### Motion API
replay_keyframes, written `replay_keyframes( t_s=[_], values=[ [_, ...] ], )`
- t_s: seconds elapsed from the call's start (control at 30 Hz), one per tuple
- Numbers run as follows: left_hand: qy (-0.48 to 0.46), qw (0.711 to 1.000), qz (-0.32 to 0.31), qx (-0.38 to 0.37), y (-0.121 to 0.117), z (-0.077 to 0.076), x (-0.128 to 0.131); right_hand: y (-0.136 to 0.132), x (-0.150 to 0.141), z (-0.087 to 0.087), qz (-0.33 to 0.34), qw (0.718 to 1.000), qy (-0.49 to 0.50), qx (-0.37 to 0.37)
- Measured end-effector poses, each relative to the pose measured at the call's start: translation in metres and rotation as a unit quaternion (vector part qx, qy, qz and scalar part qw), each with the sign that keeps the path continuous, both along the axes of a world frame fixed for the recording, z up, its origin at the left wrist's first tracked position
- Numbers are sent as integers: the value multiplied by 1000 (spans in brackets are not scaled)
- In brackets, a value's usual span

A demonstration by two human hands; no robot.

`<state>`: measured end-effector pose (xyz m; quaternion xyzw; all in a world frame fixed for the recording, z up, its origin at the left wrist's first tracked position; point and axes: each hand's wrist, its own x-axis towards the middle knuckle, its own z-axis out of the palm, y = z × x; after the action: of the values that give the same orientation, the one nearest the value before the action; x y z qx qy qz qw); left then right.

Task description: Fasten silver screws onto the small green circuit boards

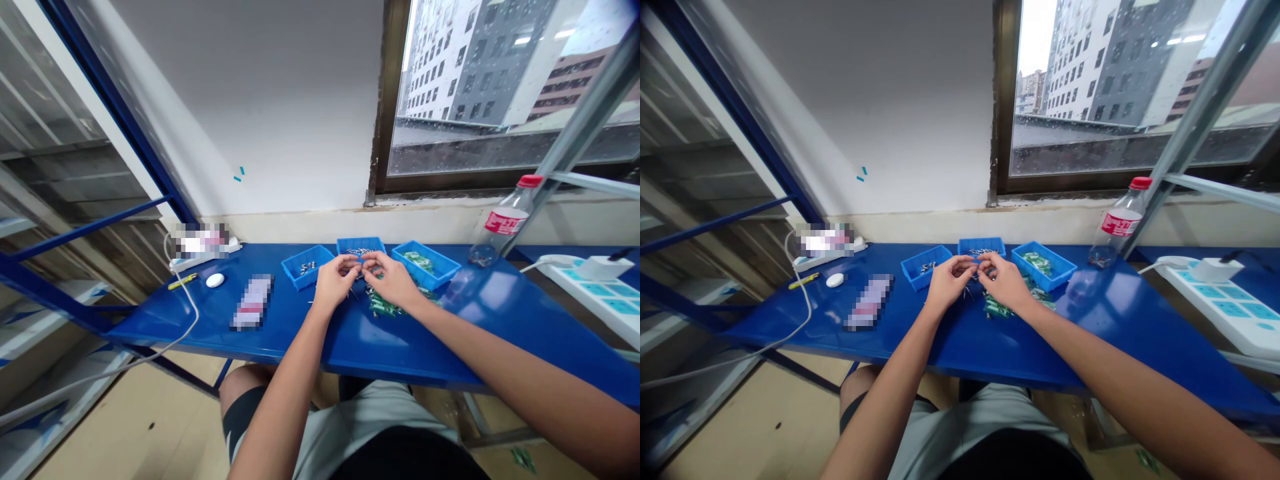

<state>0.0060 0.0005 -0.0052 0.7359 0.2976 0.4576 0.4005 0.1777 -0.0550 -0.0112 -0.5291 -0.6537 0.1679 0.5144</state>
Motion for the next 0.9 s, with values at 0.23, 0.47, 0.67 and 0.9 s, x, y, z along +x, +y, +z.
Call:
replay_keyframes(
  t_s=[0.23,0.47,0.67,0.9],
  values=[
    [36,990,95,97,-4,13,-5,-2,-2,4,-3,1000,-7,-5],
    [146,927,259,229,9,12,-32,-2,0,3,-3,996,-84,-1],
    [192,907,273,256,13,9,-38,-2,1,-3,70,963,-256,39],
    [152,932,189,270,7,10,-24,1,-1,-8,111,932,-342,47]
  ],
)
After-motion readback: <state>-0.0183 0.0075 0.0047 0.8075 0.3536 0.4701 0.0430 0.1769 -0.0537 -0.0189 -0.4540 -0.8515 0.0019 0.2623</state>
